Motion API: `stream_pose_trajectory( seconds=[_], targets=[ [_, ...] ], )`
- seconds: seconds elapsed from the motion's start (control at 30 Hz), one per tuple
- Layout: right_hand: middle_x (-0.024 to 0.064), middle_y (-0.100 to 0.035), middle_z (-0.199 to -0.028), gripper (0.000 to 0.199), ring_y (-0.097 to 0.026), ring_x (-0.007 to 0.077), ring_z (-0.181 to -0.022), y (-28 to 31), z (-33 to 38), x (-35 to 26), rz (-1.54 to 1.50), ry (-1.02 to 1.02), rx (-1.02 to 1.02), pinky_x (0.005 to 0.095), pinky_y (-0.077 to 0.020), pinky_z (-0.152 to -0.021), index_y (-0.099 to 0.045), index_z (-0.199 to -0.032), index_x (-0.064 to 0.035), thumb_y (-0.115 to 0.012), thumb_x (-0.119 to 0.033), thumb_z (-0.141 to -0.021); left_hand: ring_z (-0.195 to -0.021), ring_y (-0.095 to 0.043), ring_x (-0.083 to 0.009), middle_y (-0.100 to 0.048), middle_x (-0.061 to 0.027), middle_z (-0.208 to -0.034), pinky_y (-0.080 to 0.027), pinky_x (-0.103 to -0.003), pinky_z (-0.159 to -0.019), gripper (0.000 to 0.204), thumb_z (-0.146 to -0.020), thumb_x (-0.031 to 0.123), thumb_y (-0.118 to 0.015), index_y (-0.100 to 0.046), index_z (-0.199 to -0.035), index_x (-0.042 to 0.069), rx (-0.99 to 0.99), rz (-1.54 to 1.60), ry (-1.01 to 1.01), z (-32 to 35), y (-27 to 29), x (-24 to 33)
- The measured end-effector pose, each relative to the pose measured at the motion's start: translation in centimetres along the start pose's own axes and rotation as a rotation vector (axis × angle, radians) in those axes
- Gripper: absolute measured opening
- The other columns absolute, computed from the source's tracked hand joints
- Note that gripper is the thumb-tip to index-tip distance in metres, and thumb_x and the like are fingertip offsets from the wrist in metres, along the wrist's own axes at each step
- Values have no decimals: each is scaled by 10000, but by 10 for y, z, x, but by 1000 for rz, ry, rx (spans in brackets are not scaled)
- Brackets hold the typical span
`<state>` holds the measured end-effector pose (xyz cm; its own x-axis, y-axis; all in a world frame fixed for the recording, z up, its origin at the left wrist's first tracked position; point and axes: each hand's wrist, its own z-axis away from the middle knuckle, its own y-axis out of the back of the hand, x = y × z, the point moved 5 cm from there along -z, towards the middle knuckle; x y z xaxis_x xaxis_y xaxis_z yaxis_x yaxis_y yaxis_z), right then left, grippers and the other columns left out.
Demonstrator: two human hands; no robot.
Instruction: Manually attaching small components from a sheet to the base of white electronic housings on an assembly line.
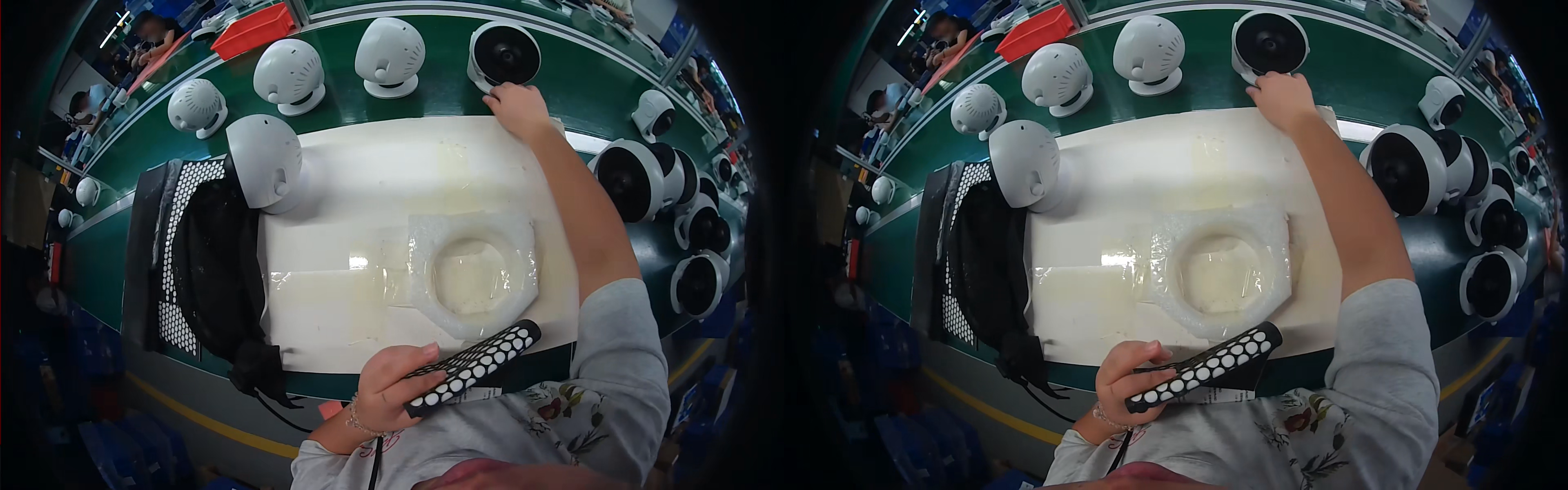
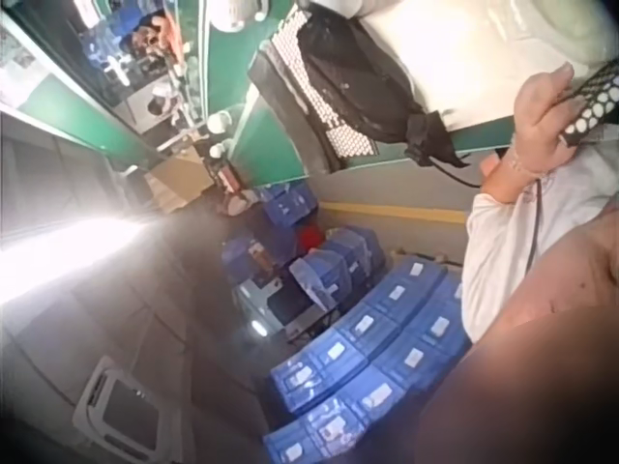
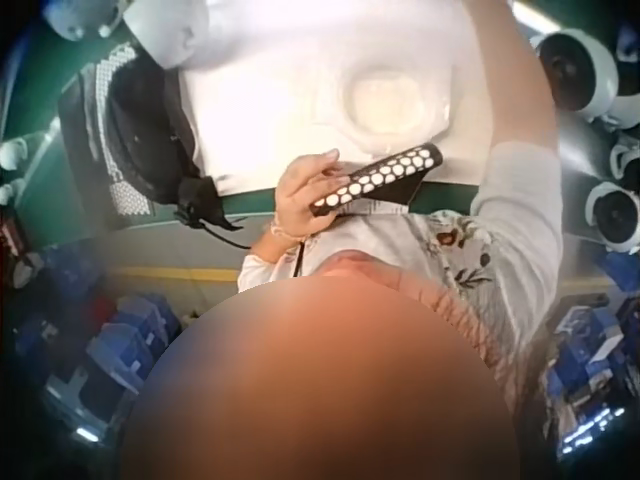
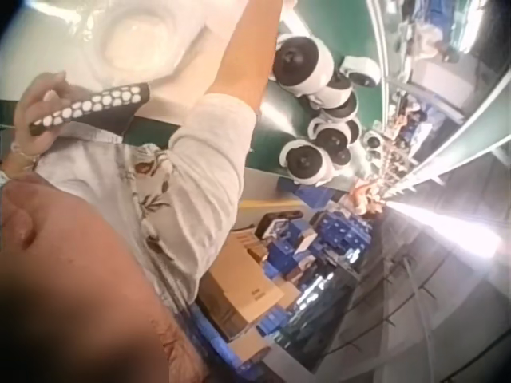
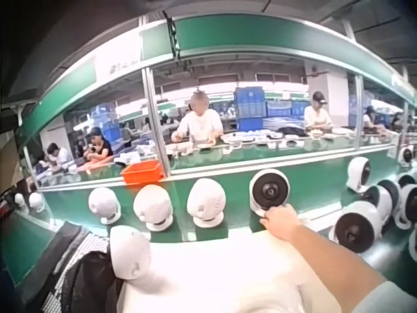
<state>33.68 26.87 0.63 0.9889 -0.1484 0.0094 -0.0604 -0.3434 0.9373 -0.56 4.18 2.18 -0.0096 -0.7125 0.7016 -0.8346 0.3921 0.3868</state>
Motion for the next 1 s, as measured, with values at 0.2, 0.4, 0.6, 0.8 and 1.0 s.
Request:
stream_pose_trajectory(
  seconds=[0.2,0.4,0.6,0.8,1.0],
  targets=[
    [120,-475,-1234,417,-438,260,-1140,-11,-10,-101,-383,366,-265,331,-330,-966,-520,-1144,-50,-455,-351,-863,-792,-600,-245,-579,-136,-1034,-479,-329,-675,271,-577,26,-645,-637,-848,26,-7,14,26,-5,-1,-1],
    [146,-440,-1250,571,-407,318,-1148,-18,-29,-127,-303,250,-61,394,-291,-983,-366,-1266,-80,-552,-358,-803,-763,-601,-251,-610,-144,-970,-480,-323,-646,245,-580,10,-629,-614,-825,12,2,30,38,-8,0,-1],
    [136,-560,-840,246,-548,277,-813,42,-2,-77,-381,371,388,328,-444,-690,-563,-948,-27,-643,-125,-736,-732,-603,-250,-625,-145,-922,-477,-318,-631,250,-569,-13,-623,-603,-818,-4,-15,93,60,-7,-3,2],
    [42,-585,-813,228,-539,106,-671,146,95,-70,-1004,64,300,219,-429,-601,-536,-1018,-23,-573,-159,-838,-664,-605,-253,-641,-148,-829,-467,-312,-587,225,-559,-56,-625,-596,-777,-8,67,98,60,-4,0,0],
    [63,-577,-900,355,-523,61,-732,152,168,-90,-1660,-14,-114,171,-410,-640,-418,-1208,-15,-485,-116,-874,-610,-568,-211,-595,-104,-687,-442,-288,-562,163,-617,-21,-683,-588,-749,-8,179,183,214,0,0,-4]
  ],
)
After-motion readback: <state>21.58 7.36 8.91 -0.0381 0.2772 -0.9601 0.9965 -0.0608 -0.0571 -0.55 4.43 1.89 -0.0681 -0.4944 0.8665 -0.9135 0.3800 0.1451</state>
